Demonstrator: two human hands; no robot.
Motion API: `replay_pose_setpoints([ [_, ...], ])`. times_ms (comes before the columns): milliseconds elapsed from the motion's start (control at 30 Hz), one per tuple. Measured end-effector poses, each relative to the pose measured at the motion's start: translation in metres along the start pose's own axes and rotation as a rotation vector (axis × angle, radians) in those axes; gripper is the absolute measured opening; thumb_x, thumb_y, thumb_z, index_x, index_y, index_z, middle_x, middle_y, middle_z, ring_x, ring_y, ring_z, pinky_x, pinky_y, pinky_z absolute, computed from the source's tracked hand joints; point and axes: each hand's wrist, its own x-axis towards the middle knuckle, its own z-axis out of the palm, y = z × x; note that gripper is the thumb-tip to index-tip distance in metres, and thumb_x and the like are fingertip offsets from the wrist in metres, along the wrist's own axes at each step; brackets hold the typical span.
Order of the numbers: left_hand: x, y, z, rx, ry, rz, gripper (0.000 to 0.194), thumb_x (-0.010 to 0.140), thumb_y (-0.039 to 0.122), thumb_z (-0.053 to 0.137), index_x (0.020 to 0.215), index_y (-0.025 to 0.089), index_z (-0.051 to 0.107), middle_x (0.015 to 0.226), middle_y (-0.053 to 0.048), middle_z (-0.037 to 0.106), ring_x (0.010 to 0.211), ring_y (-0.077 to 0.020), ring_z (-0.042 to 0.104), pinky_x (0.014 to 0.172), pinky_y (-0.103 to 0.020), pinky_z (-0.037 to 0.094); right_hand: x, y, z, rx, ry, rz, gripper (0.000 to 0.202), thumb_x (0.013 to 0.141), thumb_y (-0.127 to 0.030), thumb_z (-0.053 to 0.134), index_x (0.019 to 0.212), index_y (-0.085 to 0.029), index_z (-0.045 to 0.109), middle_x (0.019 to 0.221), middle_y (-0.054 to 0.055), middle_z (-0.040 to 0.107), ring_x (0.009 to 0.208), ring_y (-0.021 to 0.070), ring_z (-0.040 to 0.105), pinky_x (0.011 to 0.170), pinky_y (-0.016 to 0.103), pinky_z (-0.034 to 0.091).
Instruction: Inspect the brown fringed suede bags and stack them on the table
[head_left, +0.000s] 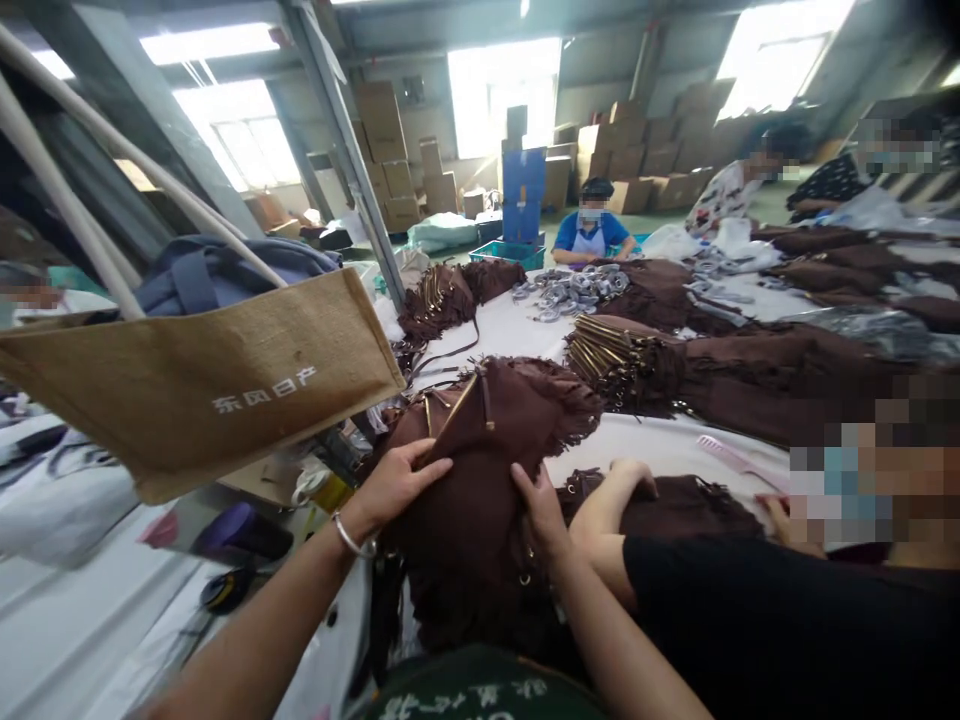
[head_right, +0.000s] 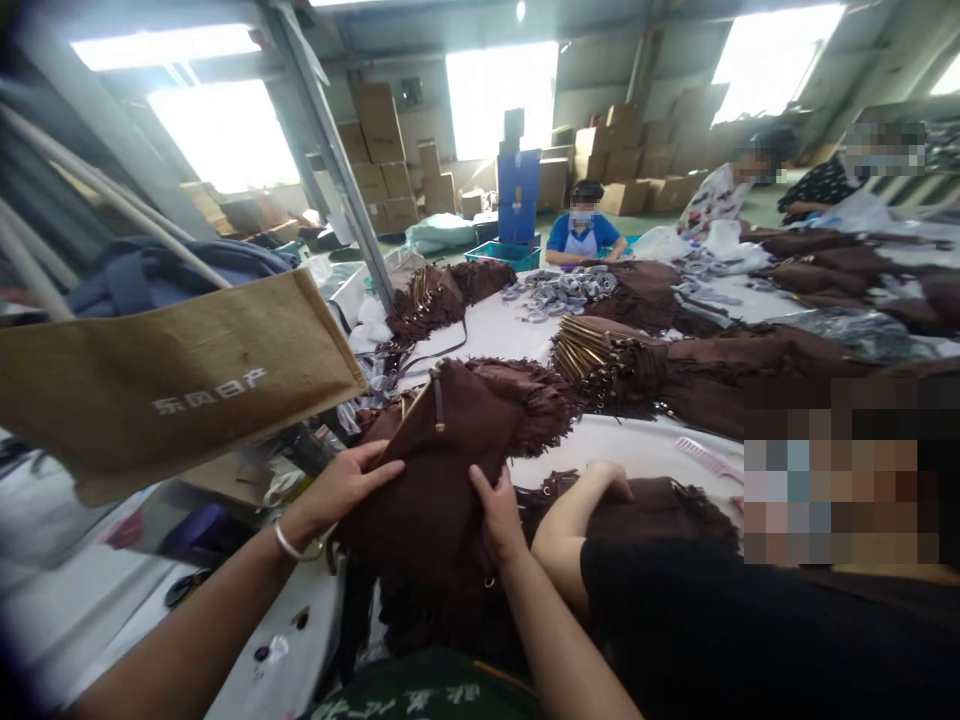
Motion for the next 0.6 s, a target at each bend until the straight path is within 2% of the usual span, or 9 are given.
replay_pose_setpoints([
  [100, -0.031, -0.018, 0.001, -0.139, -0.051, -0.157, 0.058, 0.07, 0.05, 0.067, 0.116, 0.015, 0.06, 0.105, -0.007, 0.069, 0.091, -0.0249, 0.065, 0.077, -0.033, 0.053, -0.042, 0.008, 0.027, -0.095, 0.027, 0.031, 0.063, 0.07, -0.038, 0.071, 0.124, -0.018, 0.047, 0.116, 0.009, 0.064, 0.106, 0.0247, 0.059, 0.097, 0.043, 0.045],
  [167, -0.051, -0.031, -0.005, -0.103, 0.002, -0.208, 0.058, 0.07, 0.054, 0.066, 0.112, 0.015, 0.062, 0.101, -0.006, 0.07, 0.087, -0.0255, 0.066, 0.074, -0.033, 0.054, -0.072, 0.011, 0.038, -0.124, -0.015, 0.061, 0.058, 0.069, -0.037, 0.072, 0.119, -0.017, 0.05, 0.114, 0.008, 0.065, 0.106, 0.0244, 0.059, 0.096, 0.042, 0.046],
  [233, -0.071, -0.043, -0.017, -0.021, 0.081, -0.215, 0.056, 0.072, 0.057, 0.062, 0.11, 0.016, 0.064, 0.1, -0.005, 0.07, 0.088, -0.0262, 0.066, 0.073, -0.033, 0.054, -0.098, 0.011, 0.04, -0.082, -0.126, 0.094, 0.05, 0.071, -0.036, 0.071, 0.115, -0.018, 0.053, 0.11, 0.006, 0.066, 0.101, 0.0221, 0.06, 0.092, 0.038, 0.047],
  [300, -0.089, -0.05, -0.032, 0.069, 0.165, -0.204, 0.055, 0.074, 0.058, 0.058, 0.111, 0.018, 0.064, 0.1, -0.003, 0.07, 0.09, -0.0264, 0.066, 0.073, -0.032, 0.053, -0.119, 0.009, 0.035, -0.019, -0.204, 0.146, 0.037, 0.072, -0.035, 0.07, 0.104, -0.02, 0.057, 0.094, 0.002, 0.068, 0.08, 0.0162, 0.063, 0.073, 0.028, 0.052],
  [333, -0.098, -0.051, -0.039, 0.117, 0.205, -0.188, 0.055, 0.075, 0.059, 0.057, 0.112, 0.019, 0.064, 0.1, -0.003, 0.07, 0.09, -0.0264, 0.065, 0.073, -0.032, 0.053, -0.128, 0.009, 0.031, 0.004, -0.231, 0.191, 0.03, 0.072, -0.034, 0.071, 0.096, -0.02, 0.058, 0.083, 0.0, 0.067, 0.066, 0.0123, 0.06, 0.059, 0.023, 0.049],
  [400, -0.116, -0.049, -0.048, 0.208, 0.265, -0.128, 0.053, 0.077, 0.058, 0.054, 0.111, 0.019, 0.064, 0.1, -0.003, 0.07, 0.091, -0.0262, 0.065, 0.074, -0.031, 0.052, -0.147, 0.009, 0.02, 0.031, -0.276, 0.307, 0.025, 0.07, -0.035, 0.072, 0.081, -0.02, 0.054, 0.064, -0.005, 0.058, 0.046, 0.0068, 0.048, 0.04, 0.016, 0.032],
  [433, -0.125, -0.046, -0.05, 0.248, 0.276, -0.085, 0.05, 0.079, 0.057, 0.053, 0.109, 0.019, 0.065, 0.099, -0.002, 0.07, 0.09, -0.0255, 0.065, 0.075, -0.03, 0.051, -0.156, 0.009, 0.014, 0.038, -0.302, 0.354, 0.027, 0.07, -0.035, 0.072, 0.077, -0.02, 0.052, 0.06, -0.006, 0.055, 0.044, 0.006, 0.044, 0.039, 0.016, 0.028],
  [500, -0.142, -0.04, -0.052, 0.319, 0.263, 0.019, 0.041, 0.082, 0.052, 0.05, 0.105, 0.021, 0.066, 0.097, 0.0, 0.071, 0.087, -0.023, 0.065, 0.075, -0.028, 0.05, -0.178, 0.01, 0.007, 0.03, -0.372, 0.369, 0.029, 0.07, -0.039, 0.072, 0.074, -0.019, 0.052, 0.06, -0.005, 0.053, 0.049, 0.0076, 0.046, 0.046, 0.018, 0.032],
  [600, -0.164, -0.034, -0.053, 0.446, 0.289, 0.166, 0.032, 0.087, 0.044, 0.048, 0.106, 0.023, 0.064, 0.097, 0.001, 0.07, 0.086, -0.0198, 0.064, 0.076, -0.025, 0.048, -0.212, 0.01, 0.001, -0.227, -0.585, 0.295, 0.028, 0.069, -0.042, 0.071, 0.069, -0.017, 0.059, 0.072, 0.0, 0.058, 0.072, 0.0147, 0.054, 0.07, 0.026, 0.04],
])
